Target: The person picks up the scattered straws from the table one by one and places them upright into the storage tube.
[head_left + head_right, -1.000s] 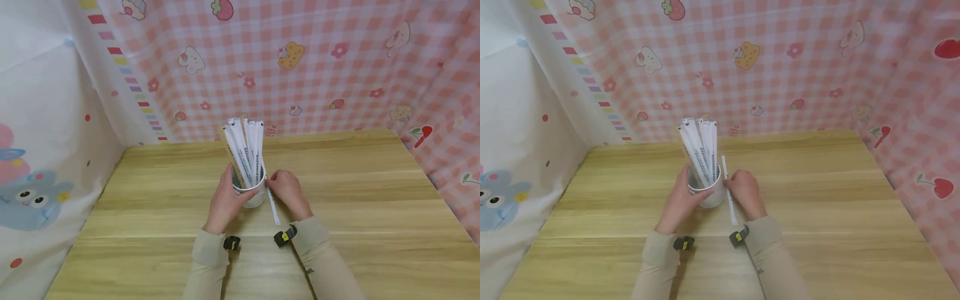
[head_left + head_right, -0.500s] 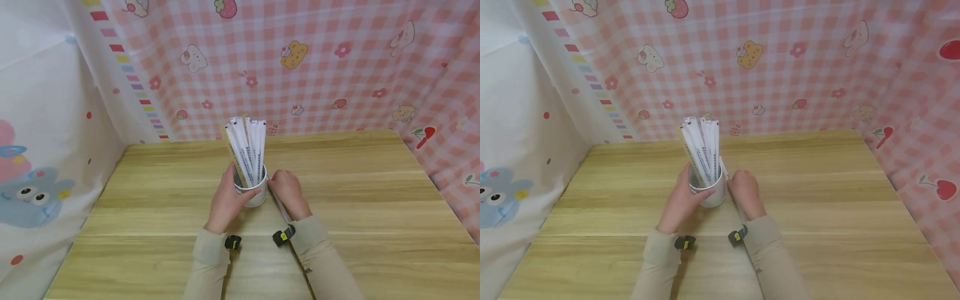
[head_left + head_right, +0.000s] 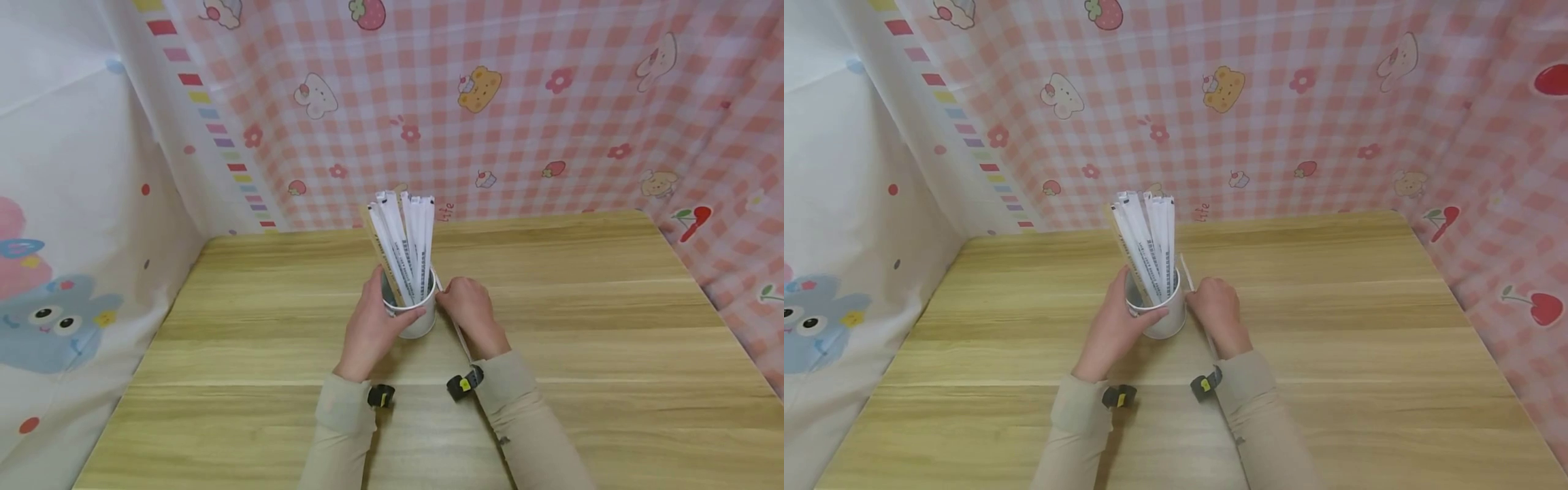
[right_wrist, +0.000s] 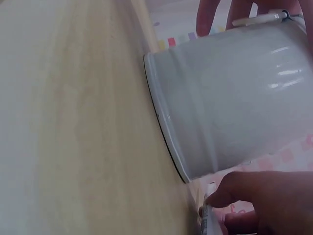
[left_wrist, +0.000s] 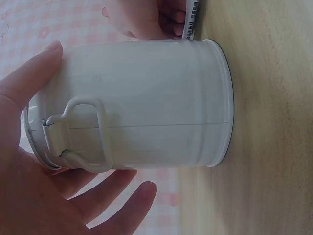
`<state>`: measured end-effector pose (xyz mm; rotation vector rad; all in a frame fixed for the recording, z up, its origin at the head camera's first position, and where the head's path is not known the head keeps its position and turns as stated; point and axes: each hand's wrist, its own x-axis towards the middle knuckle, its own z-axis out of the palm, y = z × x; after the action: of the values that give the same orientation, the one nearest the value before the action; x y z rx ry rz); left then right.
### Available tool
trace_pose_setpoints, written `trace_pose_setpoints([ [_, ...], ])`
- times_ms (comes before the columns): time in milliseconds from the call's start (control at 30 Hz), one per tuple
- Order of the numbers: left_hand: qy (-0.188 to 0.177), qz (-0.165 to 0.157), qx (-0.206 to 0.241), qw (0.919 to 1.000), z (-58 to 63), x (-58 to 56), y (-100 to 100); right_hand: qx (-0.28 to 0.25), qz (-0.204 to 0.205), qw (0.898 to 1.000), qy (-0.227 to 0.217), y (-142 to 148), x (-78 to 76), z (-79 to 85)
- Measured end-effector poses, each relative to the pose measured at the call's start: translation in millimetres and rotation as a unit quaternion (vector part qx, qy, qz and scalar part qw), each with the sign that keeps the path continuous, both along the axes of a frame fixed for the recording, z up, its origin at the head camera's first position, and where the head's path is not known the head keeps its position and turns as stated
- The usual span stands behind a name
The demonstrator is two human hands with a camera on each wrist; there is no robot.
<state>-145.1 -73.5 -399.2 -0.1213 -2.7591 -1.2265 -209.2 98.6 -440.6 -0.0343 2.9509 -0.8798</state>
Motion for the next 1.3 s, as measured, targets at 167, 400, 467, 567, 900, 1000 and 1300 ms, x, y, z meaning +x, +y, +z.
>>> trace_pose_setpoints([
  [167, 0.0, -0.002, 0.01, 0.9999, 0.1, 0.4, 0, -0.039, -0.004, 0.999, -0.021, 5, -0.4, 1.7],
  [400, 0.003, -0.005, 0.015, 0.9999, 0.6, 1.2, -1, -0.118, -0.024, 0.991, -0.051, 11, -2.5, 3.6],
  [467, 0.002, -0.004, 0.017, 0.9998, 0.6, 1.3, -1, -0.147, -0.032, 0.987, -0.053, 14, -3.3, 5.9],
  [567, -0.004, -0.001, 0.018, 0.9998, 0.7, 1.4, -2, -0.173, -0.042, 0.983, -0.05, 18, -4.4, 11.2],
  [900, -0.015, 0.003, 0.012, 0.9998, 1.7, 1.1, -2, -0.217, -0.066, 0.974, 0.002, 36, 0.6, 39.1],
  [1000, -0.018, 0.004, 0.01, 0.9998, 1.7, 0.9, -1, -0.234, -0.073, 0.969, 0.024, 40, 4.4, 50.8],
  [1300, -0.013, 0.002, 0.003, 0.9999, 1.6, -0.5, -1, -0.243, -0.074, 0.95, 0.184, 40, 25.0, 90.5],
])
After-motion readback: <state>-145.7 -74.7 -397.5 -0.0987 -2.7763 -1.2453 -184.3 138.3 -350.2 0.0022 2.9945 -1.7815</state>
